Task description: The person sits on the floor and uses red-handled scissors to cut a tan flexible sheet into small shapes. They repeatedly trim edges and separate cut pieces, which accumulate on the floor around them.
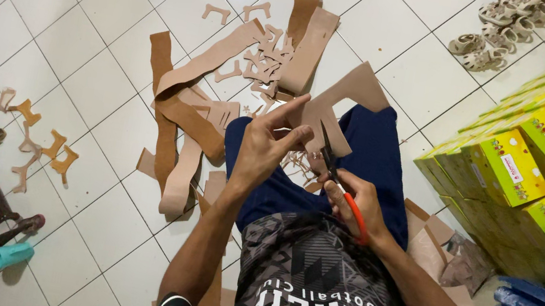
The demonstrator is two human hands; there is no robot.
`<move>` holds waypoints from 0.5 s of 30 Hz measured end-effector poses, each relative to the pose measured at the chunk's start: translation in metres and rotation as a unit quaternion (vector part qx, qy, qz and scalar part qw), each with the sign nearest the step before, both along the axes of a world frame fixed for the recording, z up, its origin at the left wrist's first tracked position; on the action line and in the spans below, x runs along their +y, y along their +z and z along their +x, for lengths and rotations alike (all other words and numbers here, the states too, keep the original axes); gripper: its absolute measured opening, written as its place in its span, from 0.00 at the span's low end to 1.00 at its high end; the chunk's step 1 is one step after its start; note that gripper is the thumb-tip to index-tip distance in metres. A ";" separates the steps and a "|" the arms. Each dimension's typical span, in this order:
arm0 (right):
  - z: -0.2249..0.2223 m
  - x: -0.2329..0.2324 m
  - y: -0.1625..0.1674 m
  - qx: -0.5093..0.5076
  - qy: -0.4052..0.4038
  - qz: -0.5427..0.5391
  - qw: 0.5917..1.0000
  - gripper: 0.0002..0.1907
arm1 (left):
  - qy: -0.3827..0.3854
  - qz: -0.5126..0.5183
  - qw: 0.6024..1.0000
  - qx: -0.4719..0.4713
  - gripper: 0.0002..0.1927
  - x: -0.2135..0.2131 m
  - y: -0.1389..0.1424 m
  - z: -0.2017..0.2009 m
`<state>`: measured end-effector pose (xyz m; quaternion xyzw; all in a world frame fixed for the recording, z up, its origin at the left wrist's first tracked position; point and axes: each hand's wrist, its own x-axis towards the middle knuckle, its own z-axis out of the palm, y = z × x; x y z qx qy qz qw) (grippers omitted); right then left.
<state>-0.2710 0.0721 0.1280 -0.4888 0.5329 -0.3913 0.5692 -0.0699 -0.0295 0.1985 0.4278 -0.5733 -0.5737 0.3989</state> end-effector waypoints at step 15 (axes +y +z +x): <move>-0.003 0.007 -0.005 0.099 -0.004 -0.085 0.991 0.24 | -0.018 0.010 1.000 0.018 0.27 0.013 0.004 0.002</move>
